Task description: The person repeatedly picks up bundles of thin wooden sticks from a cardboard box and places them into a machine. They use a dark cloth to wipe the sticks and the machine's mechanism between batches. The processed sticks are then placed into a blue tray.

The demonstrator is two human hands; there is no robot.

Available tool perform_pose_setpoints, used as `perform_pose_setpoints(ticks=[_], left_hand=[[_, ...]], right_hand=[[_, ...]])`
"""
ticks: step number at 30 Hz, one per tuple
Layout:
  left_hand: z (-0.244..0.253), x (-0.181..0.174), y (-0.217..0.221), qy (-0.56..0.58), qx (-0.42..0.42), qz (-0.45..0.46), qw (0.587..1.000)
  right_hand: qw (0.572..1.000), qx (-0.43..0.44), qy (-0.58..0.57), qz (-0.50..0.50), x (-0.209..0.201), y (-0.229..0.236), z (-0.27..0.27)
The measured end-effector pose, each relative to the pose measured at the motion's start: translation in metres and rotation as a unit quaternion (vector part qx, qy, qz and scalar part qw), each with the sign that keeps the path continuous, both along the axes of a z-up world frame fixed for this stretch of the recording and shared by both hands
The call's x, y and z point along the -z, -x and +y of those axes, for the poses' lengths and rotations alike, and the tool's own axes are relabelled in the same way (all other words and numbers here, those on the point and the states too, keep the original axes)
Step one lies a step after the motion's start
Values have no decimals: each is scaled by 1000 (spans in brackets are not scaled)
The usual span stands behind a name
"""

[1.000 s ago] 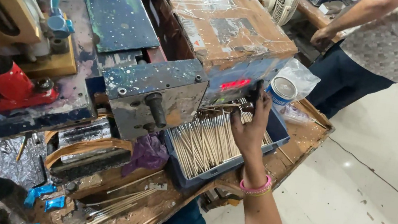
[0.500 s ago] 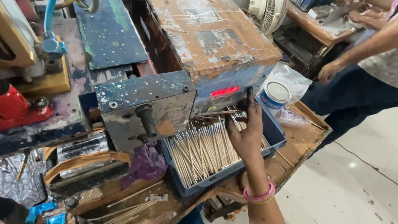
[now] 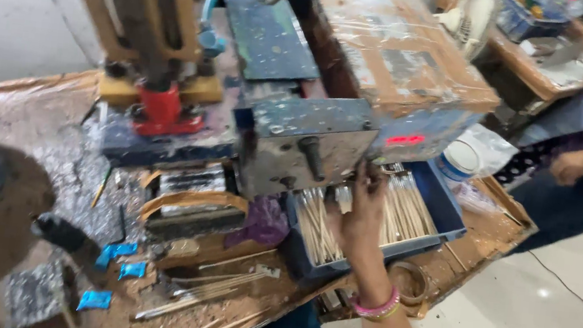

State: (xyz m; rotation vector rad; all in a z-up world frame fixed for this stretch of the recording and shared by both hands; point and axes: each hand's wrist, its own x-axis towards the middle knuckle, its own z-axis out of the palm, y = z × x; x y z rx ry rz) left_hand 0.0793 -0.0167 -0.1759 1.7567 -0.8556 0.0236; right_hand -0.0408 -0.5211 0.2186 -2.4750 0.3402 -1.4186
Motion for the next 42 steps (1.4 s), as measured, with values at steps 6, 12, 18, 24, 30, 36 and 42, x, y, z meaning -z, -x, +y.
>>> perform_pose_setpoints(ticks=[6,12,18,24,30,36,42], left_hand=[[-19,-136,84,-30,-162,76,983],[-97,-293,72,-61,54,16,997],[-89,-339,0,27,64,69,995],[-102,-301,-93,122,-83,132,980],[-147,-321,-128,216,-91,157,959],[-163,-332,-128,252,-55,233,938],[-162,-312,-134,235,-66,275,930]], right_hand=[[975,-94,-202,-17,84,27,-41],[849,-321,-393,147,69,32,91],[818,-450,-338,119,23,-16,97],[926,-339,-14,167,-12,-72,102],[948,-165,139,234,-13,-97,108],[962,-148,106,202,-5,-90,108],[972,-132,81,176,24,-91,94]])
